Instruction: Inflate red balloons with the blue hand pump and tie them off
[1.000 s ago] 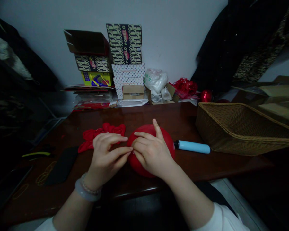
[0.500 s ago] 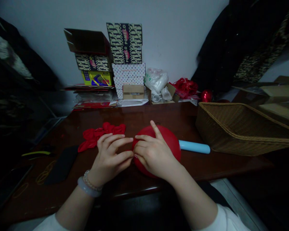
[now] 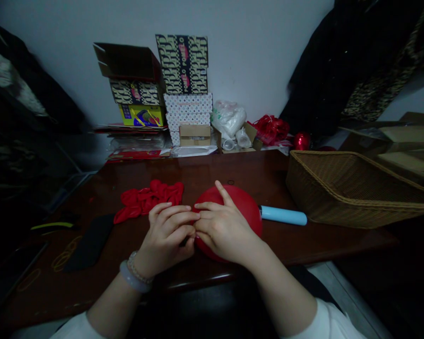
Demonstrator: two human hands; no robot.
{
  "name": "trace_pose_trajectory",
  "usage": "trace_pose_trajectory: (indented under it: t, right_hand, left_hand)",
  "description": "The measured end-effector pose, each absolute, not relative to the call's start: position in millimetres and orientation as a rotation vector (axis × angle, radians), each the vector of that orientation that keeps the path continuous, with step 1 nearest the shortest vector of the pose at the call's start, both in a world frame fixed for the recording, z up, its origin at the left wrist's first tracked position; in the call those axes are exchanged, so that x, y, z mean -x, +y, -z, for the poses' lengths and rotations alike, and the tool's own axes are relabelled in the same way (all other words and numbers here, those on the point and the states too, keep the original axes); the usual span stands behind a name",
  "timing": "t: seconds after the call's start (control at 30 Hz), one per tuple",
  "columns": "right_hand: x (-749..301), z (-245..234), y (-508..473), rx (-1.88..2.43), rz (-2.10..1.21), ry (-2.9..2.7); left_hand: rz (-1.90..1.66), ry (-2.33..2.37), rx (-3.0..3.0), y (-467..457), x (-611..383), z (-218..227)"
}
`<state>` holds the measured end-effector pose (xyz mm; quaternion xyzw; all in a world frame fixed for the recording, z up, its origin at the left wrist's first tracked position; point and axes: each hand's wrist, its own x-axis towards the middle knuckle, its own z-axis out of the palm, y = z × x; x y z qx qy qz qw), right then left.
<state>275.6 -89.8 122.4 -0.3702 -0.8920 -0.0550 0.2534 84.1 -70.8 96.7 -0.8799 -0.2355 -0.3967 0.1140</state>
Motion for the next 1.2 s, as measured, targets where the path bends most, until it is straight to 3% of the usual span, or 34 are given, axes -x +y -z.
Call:
trace_pose_trajectory:
  t: [0.83,1.2]
  right_hand:
    - [-275.0,-121.5,-89.6,1.032,0.162,-2.412]
    - [-291.1,-130.5,-89.8,1.092,0.035,-2.375]
  left_hand:
    - [1.310,-0.676,2.438,-70.8,-91.4,-81.0]
    - [0.955,-0.827,2.844,-63.0,-72.3,-88.5]
